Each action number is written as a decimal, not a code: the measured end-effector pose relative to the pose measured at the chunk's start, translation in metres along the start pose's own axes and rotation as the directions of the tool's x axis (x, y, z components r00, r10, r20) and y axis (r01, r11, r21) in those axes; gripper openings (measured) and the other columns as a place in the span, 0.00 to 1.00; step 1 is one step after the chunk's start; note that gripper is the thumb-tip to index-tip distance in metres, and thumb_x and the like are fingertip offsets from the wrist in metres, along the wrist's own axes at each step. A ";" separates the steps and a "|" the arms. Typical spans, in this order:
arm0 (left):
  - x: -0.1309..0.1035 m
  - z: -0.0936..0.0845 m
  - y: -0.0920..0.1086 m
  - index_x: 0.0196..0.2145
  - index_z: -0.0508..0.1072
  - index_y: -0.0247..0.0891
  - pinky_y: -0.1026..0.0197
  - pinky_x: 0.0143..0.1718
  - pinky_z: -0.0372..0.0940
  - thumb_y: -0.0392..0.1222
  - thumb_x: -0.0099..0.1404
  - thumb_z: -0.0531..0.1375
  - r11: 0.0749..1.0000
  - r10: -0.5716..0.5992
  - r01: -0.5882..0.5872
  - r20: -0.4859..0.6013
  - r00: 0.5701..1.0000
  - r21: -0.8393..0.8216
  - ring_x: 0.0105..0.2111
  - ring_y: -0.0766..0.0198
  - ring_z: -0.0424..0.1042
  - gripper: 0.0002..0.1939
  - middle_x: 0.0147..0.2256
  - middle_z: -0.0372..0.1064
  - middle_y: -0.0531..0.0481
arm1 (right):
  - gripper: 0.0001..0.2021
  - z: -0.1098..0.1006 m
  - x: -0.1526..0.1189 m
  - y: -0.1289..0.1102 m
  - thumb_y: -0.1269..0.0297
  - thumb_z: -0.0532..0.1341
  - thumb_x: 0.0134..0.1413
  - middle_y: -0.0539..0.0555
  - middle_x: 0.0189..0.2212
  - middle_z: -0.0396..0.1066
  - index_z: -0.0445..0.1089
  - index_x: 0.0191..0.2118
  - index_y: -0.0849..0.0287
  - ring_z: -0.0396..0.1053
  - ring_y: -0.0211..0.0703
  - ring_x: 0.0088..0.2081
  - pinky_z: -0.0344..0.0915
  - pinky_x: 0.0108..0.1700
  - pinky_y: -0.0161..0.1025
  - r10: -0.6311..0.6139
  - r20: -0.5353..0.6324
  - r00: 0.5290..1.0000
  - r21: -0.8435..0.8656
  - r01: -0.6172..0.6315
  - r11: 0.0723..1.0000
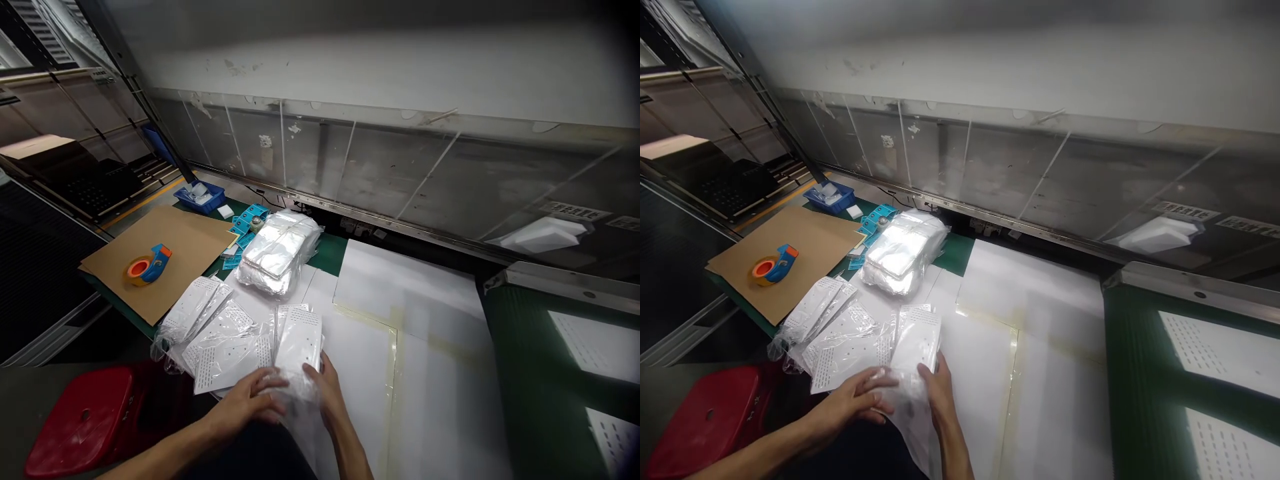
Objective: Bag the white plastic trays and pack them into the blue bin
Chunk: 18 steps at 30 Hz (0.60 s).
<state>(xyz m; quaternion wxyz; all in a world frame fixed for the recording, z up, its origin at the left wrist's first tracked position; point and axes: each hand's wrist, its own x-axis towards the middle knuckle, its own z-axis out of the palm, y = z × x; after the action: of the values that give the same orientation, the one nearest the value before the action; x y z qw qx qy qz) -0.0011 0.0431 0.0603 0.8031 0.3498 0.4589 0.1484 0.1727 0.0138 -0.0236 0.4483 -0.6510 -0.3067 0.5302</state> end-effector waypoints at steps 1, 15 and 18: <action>0.011 -0.005 -0.006 0.59 0.53 0.37 0.51 0.42 0.66 0.46 0.54 0.63 0.999 -0.011 0.007 -0.109 0.994 -0.044 0.41 0.52 0.72 0.38 0.56 0.58 0.33 | 0.27 0.003 0.011 0.001 0.55 0.56 0.49 0.62 0.45 0.70 0.61 0.53 0.65 0.69 0.51 0.45 0.64 0.46 0.45 -0.017 -0.008 1.000 -0.078 0.016 0.997; 0.090 0.023 0.012 0.52 0.61 0.33 0.62 0.25 0.62 0.61 0.60 0.51 0.781 0.093 -0.202 0.210 0.973 0.591 0.21 0.64 0.65 0.32 0.20 0.67 0.53 | 0.35 -0.295 -0.089 -0.126 0.42 0.35 0.57 0.63 0.30 0.73 0.44 0.63 0.58 0.71 0.57 0.31 0.62 0.33 0.50 -0.101 -0.761 0.641 -0.643 -0.725 0.246; 0.093 0.052 0.000 0.49 0.64 0.35 0.61 0.27 0.63 0.63 0.59 0.51 0.786 0.066 -0.255 0.333 0.940 0.564 0.22 0.63 0.66 0.31 0.21 0.68 0.51 | 0.34 -0.340 -0.111 -0.135 0.42 0.38 0.56 0.65 0.33 0.73 0.62 0.54 0.63 0.71 0.60 0.37 0.61 0.35 0.49 -0.070 -0.774 0.629 -0.629 -0.751 0.199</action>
<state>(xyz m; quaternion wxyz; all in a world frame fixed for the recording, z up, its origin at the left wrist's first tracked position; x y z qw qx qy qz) 0.0920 0.0732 0.0190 0.6946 0.6418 0.3249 0.0102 0.4839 -0.1159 0.1569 -0.0931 -0.9727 -0.2013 0.0684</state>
